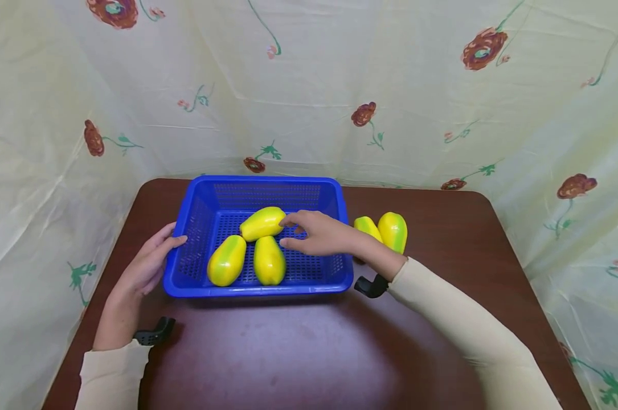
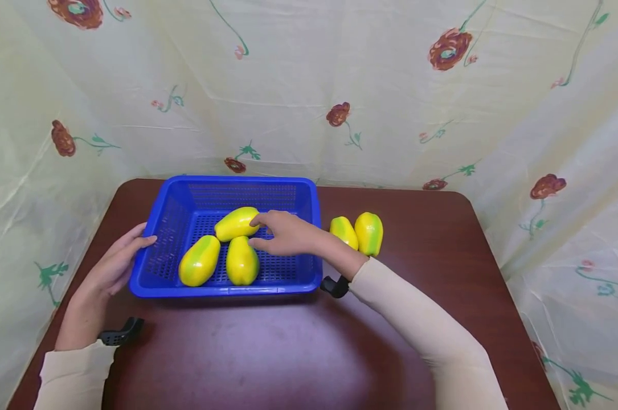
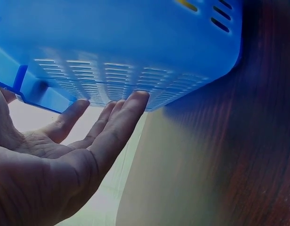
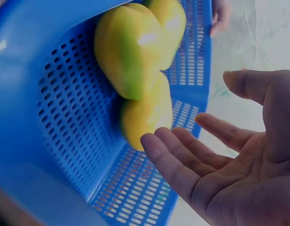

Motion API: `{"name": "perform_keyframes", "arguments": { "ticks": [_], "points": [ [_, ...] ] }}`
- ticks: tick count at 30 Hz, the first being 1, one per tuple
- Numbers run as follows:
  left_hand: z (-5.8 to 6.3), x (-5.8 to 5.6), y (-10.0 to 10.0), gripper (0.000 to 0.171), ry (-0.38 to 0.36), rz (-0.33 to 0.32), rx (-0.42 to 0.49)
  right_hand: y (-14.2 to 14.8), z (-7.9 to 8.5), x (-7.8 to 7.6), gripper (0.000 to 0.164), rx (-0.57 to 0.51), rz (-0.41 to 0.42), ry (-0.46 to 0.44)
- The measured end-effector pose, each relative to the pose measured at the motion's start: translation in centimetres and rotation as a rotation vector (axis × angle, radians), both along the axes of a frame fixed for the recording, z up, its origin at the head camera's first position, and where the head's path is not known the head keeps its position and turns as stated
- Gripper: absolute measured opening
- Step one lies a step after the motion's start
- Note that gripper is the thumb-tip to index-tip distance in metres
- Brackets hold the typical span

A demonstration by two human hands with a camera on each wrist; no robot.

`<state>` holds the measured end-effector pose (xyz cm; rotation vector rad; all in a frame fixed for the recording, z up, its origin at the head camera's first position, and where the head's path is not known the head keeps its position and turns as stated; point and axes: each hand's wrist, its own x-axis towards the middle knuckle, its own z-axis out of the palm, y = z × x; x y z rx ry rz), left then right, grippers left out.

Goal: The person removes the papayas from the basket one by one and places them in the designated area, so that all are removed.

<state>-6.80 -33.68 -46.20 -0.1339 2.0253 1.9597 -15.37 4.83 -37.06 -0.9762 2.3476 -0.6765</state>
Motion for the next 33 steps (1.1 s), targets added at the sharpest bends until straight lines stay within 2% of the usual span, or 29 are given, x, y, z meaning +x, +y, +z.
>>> {"name": "perform_keyframes", "arguments": {
  "ticks": [8, 16, 24, 33],
  "points": [
    [0.0, -0.1, 0.3, 0.060, 0.027, 0.011, 0.038, -1.5, -0.5, -0.3, 0.055, 0.065, 0.067, -0.042],
    [-0.1, -0.1, 0.2, 0.060, 0.031, 0.002, 0.053, -3.1, -1.1, -0.4, 0.058, 0.130, 0.076, -0.052],
    [-0.1, -0.1, 0.1, 0.066, 0.026, -0.010, 0.035, -4.9, -1.9, 0.2, 0.065, 0.256, 0.066, -0.001],
    [0.0, -0.1, 0.0, 0.068, 0.021, -0.004, -0.022, -6.2, -2.2, 0.5, 0.063, 0.307, 0.089, 0.053]
  ]
}}
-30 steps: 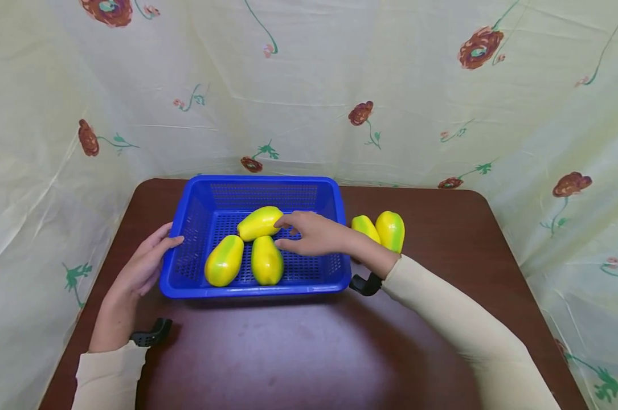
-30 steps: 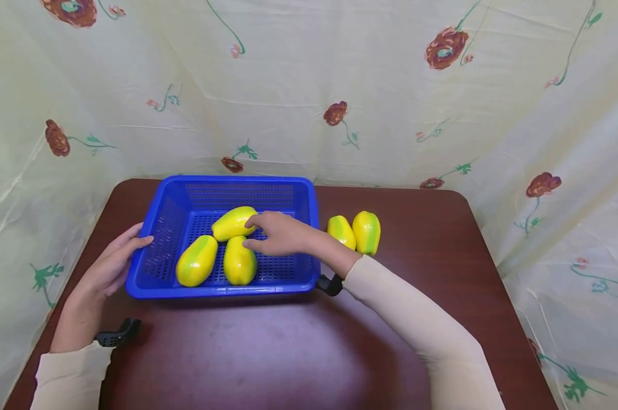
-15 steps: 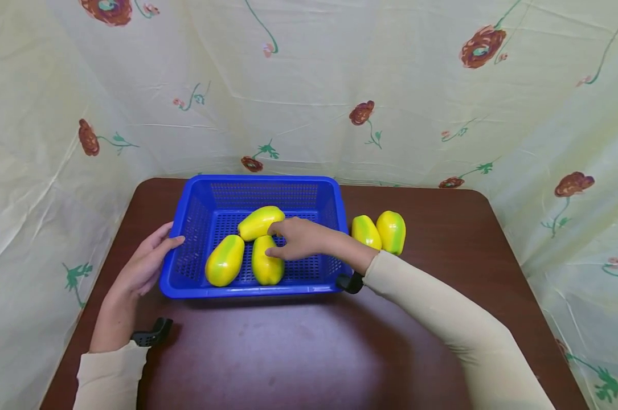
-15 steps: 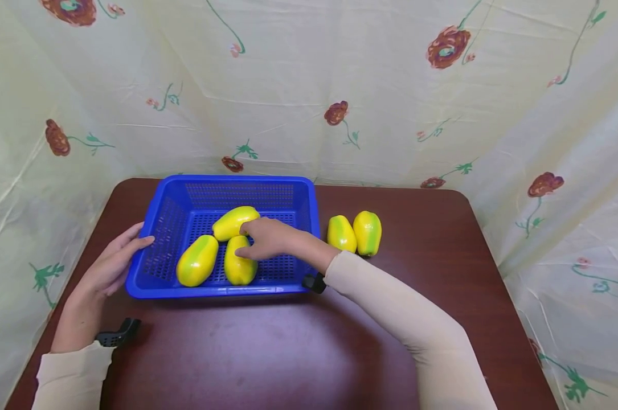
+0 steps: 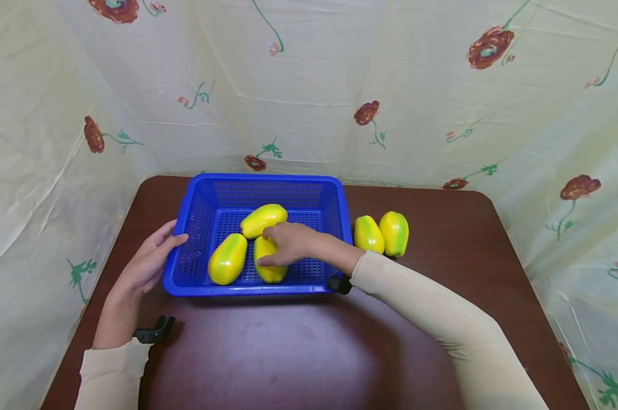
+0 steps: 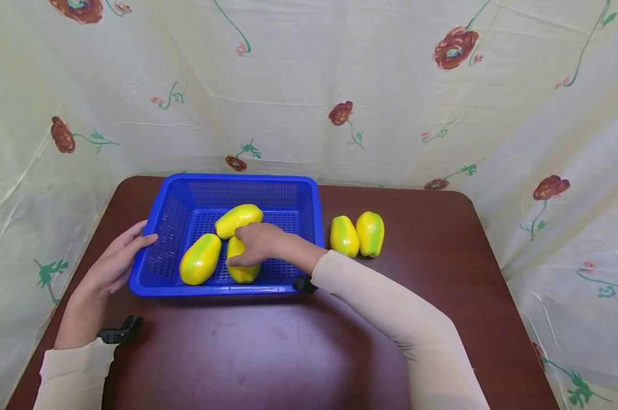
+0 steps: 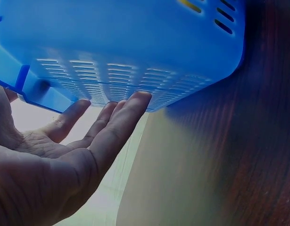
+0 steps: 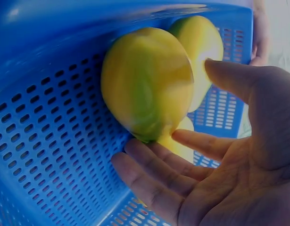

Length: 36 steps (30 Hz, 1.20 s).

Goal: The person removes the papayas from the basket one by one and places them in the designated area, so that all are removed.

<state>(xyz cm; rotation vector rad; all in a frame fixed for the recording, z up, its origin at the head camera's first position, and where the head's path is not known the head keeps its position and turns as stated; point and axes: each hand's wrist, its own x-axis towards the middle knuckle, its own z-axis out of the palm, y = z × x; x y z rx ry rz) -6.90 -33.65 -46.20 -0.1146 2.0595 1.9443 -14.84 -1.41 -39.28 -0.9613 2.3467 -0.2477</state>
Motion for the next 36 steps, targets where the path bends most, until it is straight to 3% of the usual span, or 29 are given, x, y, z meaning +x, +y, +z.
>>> {"name": "perform_keyframes", "arguments": {
  "ticks": [7, 15, 24, 36],
  "points": [
    [0.05, 0.06, 0.11, 0.067, 0.004, -0.007, -0.017, -0.43, 0.01, -0.07, 0.072, 0.009, 0.040, -0.066],
    [0.08, -0.17, 0.08, 0.065, 0.019, -0.013, 0.036, -0.40, -0.09, -0.16, 0.076, 0.003, 0.075, -0.113],
    [0.15, -0.27, 0.04, 0.066, 0.017, -0.018, 0.051, -0.62, -0.19, -0.11, 0.067, -0.025, 0.103, -0.113],
    [0.08, 0.01, -0.05, 0.069, 0.001, -0.001, 0.004, -0.70, -0.31, 0.20, 0.071, 0.005, 0.083, -0.130]
  ]
}}
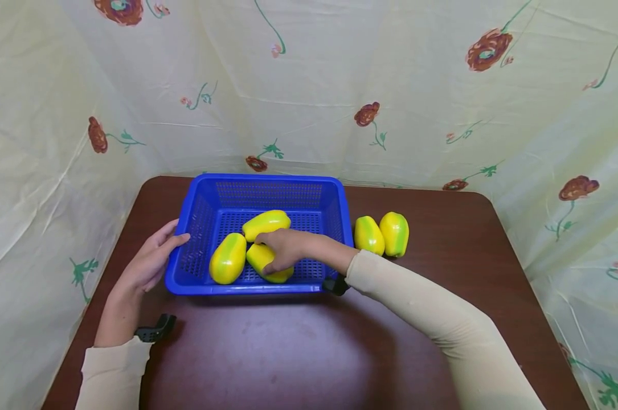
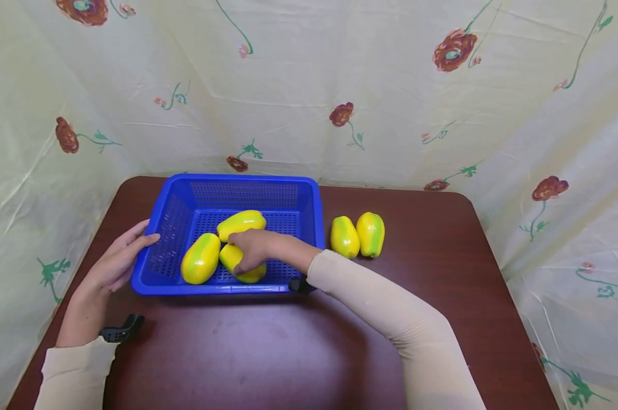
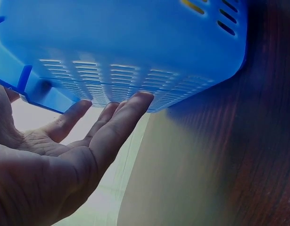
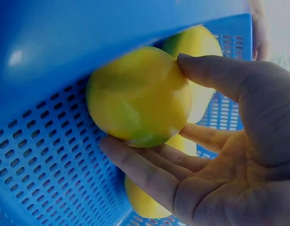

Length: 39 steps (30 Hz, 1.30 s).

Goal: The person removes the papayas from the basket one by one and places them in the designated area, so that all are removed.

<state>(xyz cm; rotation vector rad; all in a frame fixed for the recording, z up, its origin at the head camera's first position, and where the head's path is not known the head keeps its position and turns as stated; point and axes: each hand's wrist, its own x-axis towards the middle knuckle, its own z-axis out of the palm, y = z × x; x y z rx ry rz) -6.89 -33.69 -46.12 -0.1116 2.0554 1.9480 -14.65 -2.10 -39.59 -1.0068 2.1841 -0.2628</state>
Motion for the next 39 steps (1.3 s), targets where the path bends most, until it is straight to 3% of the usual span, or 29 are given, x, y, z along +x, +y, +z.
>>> {"name": "perform_keyframes", "arguments": {
  "ticks": [8, 27, 34, 39],
  "points": [
    [0.0, 0.1, 0.0, 0.068, -0.008, 0.005, 0.051, 0.5, 0.3, -0.1, 0.071, -0.020, -0.001, -0.016],
    [0.0, 0.1, 0.0, 0.068, -0.011, 0.007, 0.006, 2.8, 1.2, -0.4, 0.073, -0.072, -0.019, 0.033],
    [0.0, 0.1, 0.0, 0.062, -0.005, 0.007, 0.064, 3.8, 1.4, -0.4, 0.073, -0.090, -0.052, 0.050],
    [-0.1, 0.1, 0.2, 0.063, -0.013, 0.009, 0.043, 4.5, 1.6, -0.2, 0.073, -0.126, -0.066, 0.069]
  ]
}}
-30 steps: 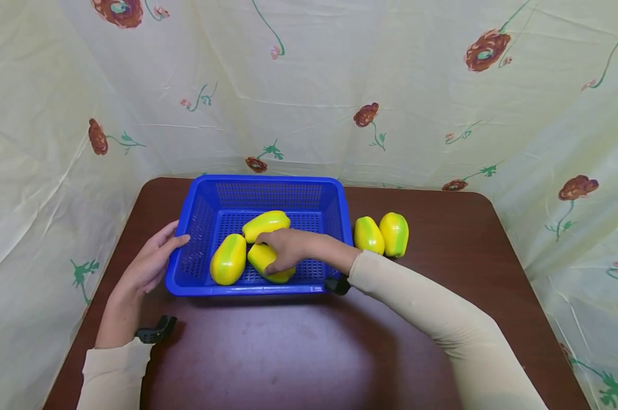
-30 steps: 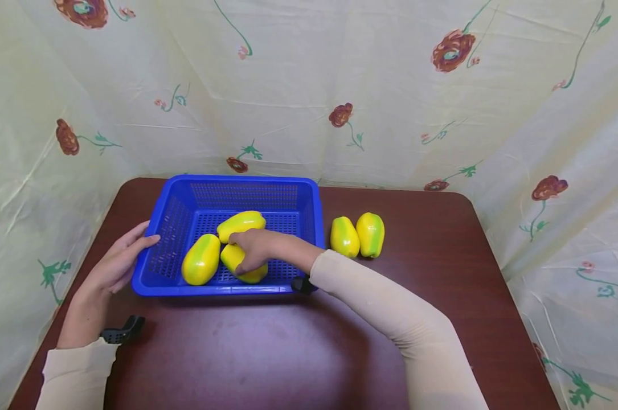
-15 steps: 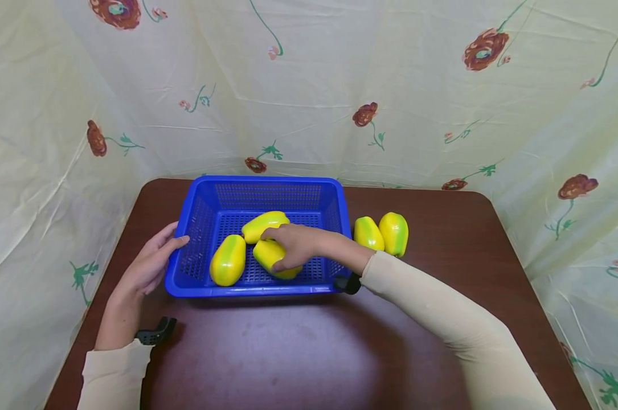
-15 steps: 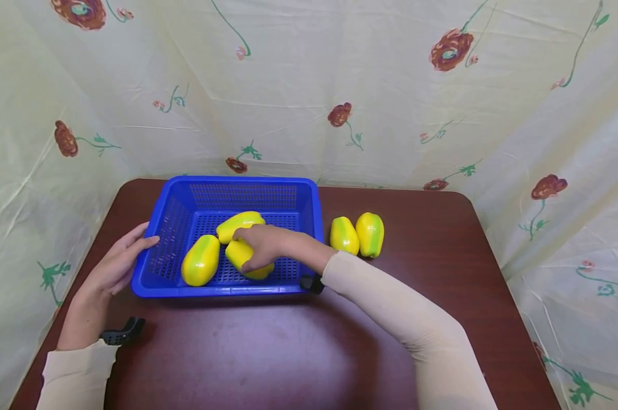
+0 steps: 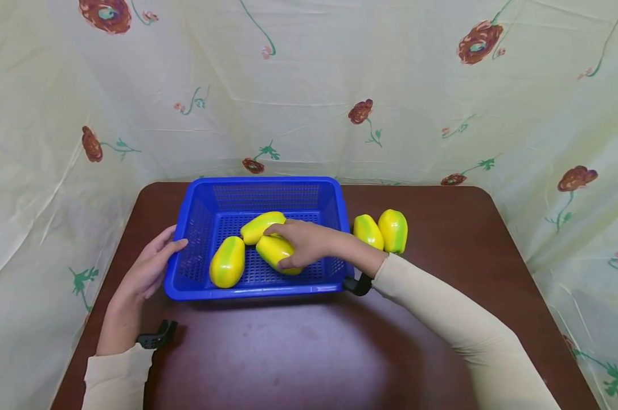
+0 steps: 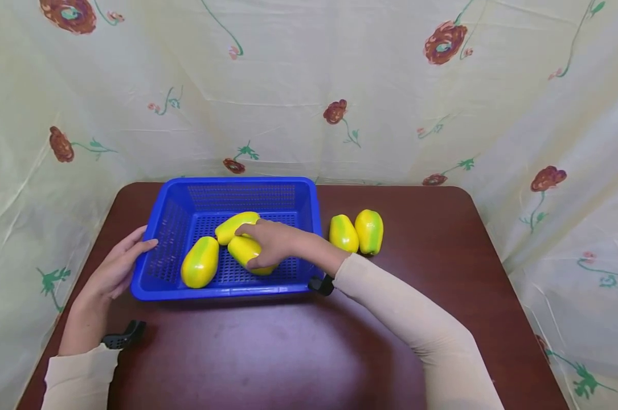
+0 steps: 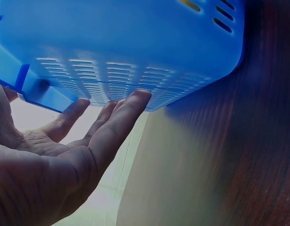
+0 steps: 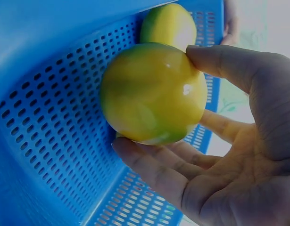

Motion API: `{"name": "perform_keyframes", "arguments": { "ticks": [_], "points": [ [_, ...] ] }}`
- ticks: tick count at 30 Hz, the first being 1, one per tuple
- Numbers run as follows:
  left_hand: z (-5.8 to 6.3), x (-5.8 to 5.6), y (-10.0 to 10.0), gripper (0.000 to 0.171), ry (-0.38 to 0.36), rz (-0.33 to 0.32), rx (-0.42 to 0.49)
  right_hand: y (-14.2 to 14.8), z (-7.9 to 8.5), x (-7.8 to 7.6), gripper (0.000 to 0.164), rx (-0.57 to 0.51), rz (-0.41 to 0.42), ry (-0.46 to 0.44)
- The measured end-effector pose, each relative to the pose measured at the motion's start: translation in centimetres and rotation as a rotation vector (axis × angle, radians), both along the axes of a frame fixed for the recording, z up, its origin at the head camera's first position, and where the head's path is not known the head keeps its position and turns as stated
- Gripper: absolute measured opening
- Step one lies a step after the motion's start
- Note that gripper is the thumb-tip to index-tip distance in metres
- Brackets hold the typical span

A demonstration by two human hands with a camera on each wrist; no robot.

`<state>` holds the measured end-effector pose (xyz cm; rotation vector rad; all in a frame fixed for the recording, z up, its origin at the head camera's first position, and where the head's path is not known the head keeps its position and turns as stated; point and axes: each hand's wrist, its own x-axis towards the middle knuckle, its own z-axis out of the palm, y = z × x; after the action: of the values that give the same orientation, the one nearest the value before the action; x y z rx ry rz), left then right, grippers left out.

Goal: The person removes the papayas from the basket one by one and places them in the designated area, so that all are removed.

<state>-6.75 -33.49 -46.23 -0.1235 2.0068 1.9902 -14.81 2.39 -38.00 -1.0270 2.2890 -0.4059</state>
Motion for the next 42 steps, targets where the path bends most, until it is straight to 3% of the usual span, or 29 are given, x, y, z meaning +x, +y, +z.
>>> {"name": "perform_keyframes", "arguments": {
  "ticks": [23, 32, 42],
  "points": [
    [0.0, -0.1, 0.2, 0.067, -0.003, 0.006, 0.011, 3.7, 1.0, 1.8, 0.073, -0.261, -0.117, 0.040],
    [0.2, 0.5, -0.7, 0.065, 0.003, 0.005, 0.007, 4.2, 0.2, 2.1, 0.074, -0.409, -0.170, 0.044],
    [0.2, 0.2, -0.1, 0.064, -0.006, -0.001, 0.001, 5.7, -0.4, 2.9, 0.073, -0.499, -0.275, 0.043]
  ]
}}
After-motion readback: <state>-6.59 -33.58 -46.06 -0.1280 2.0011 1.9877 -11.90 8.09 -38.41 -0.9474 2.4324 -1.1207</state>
